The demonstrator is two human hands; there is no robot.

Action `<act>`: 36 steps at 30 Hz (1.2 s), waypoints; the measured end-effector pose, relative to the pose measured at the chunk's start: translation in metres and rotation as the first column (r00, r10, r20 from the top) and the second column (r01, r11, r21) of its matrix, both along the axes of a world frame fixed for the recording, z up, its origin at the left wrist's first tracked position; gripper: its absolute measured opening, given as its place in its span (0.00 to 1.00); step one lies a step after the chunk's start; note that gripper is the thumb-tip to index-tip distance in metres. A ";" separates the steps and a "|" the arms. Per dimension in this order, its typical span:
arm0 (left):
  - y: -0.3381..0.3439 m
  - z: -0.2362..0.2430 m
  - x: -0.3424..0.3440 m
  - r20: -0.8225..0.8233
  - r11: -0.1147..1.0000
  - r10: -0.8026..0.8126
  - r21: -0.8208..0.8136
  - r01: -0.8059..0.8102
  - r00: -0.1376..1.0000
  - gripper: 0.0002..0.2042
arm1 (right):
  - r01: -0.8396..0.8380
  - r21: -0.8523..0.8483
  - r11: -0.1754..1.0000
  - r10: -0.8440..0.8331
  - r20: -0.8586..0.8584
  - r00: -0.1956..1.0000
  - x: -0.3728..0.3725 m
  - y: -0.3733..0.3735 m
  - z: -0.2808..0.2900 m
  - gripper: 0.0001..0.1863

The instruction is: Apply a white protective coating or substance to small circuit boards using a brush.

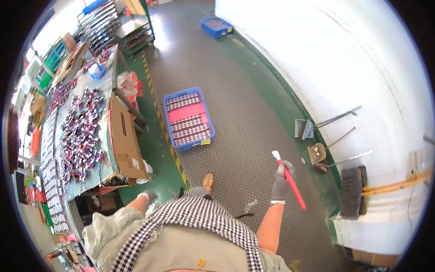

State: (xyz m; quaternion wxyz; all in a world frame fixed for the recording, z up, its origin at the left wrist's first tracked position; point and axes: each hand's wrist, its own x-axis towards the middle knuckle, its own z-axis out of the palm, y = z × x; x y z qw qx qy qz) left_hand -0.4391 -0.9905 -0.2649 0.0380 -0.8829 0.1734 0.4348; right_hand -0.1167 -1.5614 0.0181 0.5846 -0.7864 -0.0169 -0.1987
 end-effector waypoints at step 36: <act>0.058 0.011 0.704 -0.079 0.474 0.880 0.070 -0.878 0.468 0.17 | -0.637 0.126 0.760 0.633 0.078 0.770 0.885 0.413 0.090 0.13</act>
